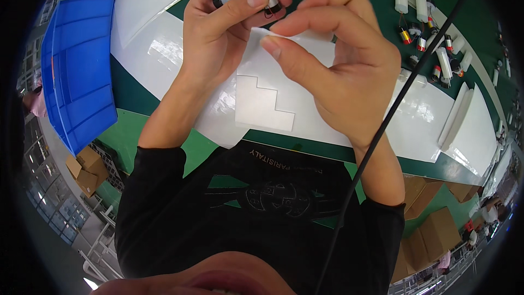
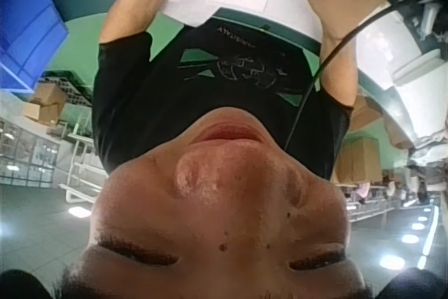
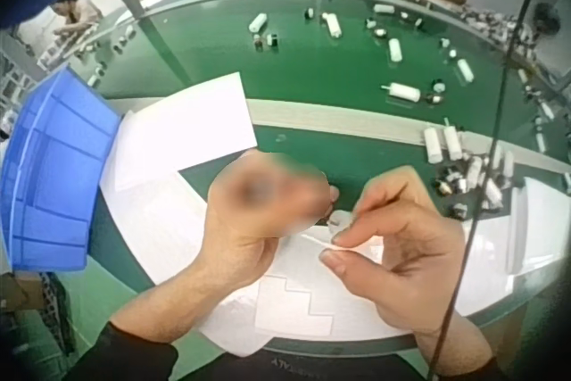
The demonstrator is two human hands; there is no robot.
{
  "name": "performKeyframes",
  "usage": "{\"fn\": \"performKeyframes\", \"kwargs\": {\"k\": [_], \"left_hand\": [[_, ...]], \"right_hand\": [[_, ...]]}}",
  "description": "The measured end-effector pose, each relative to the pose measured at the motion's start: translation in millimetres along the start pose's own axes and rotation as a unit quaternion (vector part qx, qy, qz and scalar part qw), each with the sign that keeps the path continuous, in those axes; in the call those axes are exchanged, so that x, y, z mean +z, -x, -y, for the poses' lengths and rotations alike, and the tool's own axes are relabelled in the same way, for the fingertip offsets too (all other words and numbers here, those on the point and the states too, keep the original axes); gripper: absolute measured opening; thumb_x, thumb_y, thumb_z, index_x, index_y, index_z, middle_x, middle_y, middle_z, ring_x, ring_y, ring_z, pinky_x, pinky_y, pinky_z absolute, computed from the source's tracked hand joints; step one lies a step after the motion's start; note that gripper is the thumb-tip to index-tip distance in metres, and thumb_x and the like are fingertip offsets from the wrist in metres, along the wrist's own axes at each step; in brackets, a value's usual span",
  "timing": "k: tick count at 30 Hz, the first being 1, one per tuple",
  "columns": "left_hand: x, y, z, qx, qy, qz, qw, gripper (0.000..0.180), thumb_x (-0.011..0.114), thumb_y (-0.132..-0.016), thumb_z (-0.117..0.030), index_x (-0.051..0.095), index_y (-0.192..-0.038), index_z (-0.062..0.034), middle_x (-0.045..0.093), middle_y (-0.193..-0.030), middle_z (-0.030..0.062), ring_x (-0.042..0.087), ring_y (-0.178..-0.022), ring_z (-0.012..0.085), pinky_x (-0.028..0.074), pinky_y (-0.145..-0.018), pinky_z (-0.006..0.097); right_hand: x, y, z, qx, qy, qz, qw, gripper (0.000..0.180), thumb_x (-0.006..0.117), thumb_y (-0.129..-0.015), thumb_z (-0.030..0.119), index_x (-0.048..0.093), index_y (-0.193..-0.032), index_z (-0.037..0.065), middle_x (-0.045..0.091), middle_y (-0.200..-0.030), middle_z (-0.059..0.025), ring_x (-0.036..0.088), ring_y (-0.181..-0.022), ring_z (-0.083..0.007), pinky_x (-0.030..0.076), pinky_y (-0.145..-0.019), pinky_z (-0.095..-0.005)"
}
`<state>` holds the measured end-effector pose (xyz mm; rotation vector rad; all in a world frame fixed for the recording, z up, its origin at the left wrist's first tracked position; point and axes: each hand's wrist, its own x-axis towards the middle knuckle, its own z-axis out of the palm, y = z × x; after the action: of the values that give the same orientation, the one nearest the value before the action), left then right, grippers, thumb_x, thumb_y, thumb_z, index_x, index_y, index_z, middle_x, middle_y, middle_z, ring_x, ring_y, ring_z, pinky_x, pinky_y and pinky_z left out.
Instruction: Assembling small plastic and electronic parts by peeling labels and attaching them to small components on an assembly line.
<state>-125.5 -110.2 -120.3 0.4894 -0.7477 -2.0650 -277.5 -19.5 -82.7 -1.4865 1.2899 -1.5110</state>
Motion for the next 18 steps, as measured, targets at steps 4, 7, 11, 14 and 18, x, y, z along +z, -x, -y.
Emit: {"fn": "performKeyframes", "kwargs": {"k": [4,7,11,14,18], "left_hand": [[1,3,-2,0.025,-0.064,0.003,0.998,0.012,0.065,-0.083,0.004,0.059,-0.092,-0.0011,0.067,-0.095,0.0184,0.069,-0.088,0.0284,0.059,-0.075,0.035],[-5,2,-6,0.031,-0.116,0.005,0.993,0.010,0.065,-0.082,0.003,0.061,-0.089,-0.0024,0.068,-0.096,0.0188,0.069,-0.090,0.0303,0.059,-0.074,0.035],[5,3,-6,0.053,-0.118,0.040,0.991,0.009,0.065,-0.081,0.004,0.062,-0.086,-0.0036,0.068,-0.097,0.0195,0.069,-0.087,0.0292,0.058,-0.074,0.035],[5,4,-6,0.050,-0.104,0.048,0.992,0.010,0.064,-0.081,0.005,0.062,-0.085,-0.0036,0.068,-0.095,0.0185,0.068,-0.089,0.0288,0.057,-0.079,0.038],[3,4,-6,0.060,-0.100,0.088,0.989,0.013,0.063,-0.080,0.007,0.061,-0.088,-0.0027,0.067,-0.095,0.0169,0.066,-0.097,0.0291,0.055,-0.086,0.041]], "right_hand": [[11,4,-3,0.020,-0.006,-0.015,1.000,0.023,0.068,-0.070,-0.014,0.059,-0.087,0.000,0.058,-0.095,-0.0082,0.053,-0.094,-0.0153,0.042,-0.083,-0.0281],[12,2,-2,-0.017,0.071,0.002,0.997,0.024,0.070,-0.070,-0.013,0.060,-0.087,0.000,0.056,-0.095,-0.0067,0.052,-0.094,-0.0148,0.041,-0.082,-0.0274],[12,2,0,0.002,0.080,-0.010,0.997,0.024,0.071,-0.071,-0.012,0.060,-0.089,0.000,0.052,-0.096,-0.0053,0.052,-0.093,-0.0144,0.041,-0.083,-0.0265],[11,2,-4,0.019,0.047,-0.019,0.999,0.023,0.071,-0.073,-0.011,0.060,-0.090,0.000,0.052,-0.096,-0.0049,0.052,-0.092,-0.0136,0.041,-0.082,-0.0262],[17,0,-9,0.048,-0.067,-0.088,0.993,0.016,0.074,-0.074,-0.003,0.063,-0.086,0.001,0.057,-0.088,-0.0033,0.058,-0.085,-0.0116,0.047,-0.077,-0.0244]]}}
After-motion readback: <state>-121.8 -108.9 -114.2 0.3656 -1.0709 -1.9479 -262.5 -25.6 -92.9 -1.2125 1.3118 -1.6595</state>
